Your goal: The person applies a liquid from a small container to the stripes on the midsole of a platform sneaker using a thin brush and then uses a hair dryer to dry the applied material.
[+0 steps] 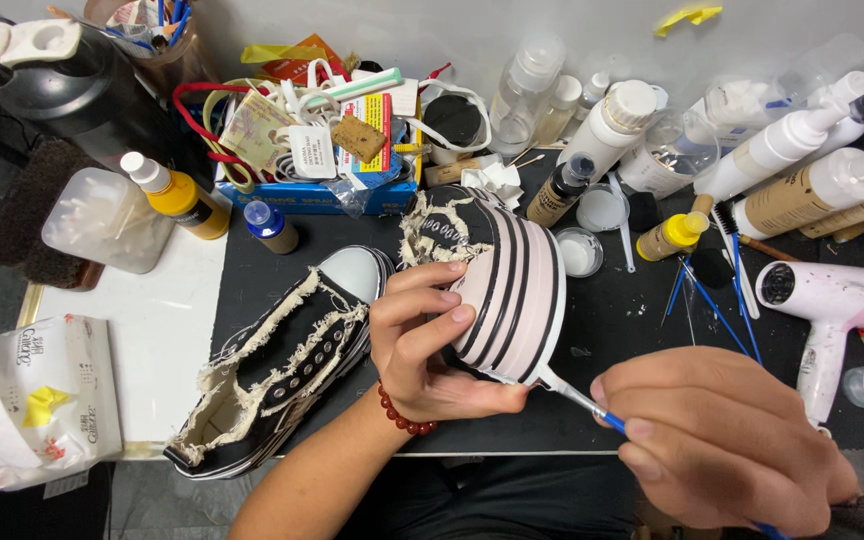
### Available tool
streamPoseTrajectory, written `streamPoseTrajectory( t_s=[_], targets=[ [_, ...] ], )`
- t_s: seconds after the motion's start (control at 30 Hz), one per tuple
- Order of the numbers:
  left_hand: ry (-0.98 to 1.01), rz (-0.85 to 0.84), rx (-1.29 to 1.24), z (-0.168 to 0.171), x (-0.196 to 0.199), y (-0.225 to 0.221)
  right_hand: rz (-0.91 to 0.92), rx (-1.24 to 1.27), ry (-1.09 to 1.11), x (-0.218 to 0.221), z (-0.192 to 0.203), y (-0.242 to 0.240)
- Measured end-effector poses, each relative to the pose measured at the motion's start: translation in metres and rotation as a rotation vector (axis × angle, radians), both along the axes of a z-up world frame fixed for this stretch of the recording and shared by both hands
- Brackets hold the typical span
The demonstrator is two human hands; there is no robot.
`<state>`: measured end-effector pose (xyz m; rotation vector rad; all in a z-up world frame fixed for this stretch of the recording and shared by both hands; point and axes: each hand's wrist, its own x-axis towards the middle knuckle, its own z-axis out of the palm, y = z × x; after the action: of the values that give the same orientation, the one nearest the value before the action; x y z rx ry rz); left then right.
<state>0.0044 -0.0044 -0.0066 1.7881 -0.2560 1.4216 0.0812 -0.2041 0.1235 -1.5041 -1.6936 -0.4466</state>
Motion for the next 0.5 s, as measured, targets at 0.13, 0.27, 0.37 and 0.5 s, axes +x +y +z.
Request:
streamPoseTrajectory(
  t_s=[0.13,0.27,0.37,0.5],
  targets=[
    [0.006,-0.003,0.006,0.0,-0.001,0.0,-0.088,-0.055,0.058,-0.006,0.001,-0.009],
    [0.006,-0.006,0.004,0.0,-0.001,0.0,-0.074,-0.061,-0.016,0.0,0.001,-0.008],
    [-0.008,-0.008,0.0,-0.001,0.0,0.001,-0.076,-0.097,-0.072,-0.01,0.002,-0.004],
    [-0.016,-0.004,-0.003,-0.001,-0.001,0.0,0.011,-0.162,-0.113,-0.013,0.001,0.003]
  ],
)
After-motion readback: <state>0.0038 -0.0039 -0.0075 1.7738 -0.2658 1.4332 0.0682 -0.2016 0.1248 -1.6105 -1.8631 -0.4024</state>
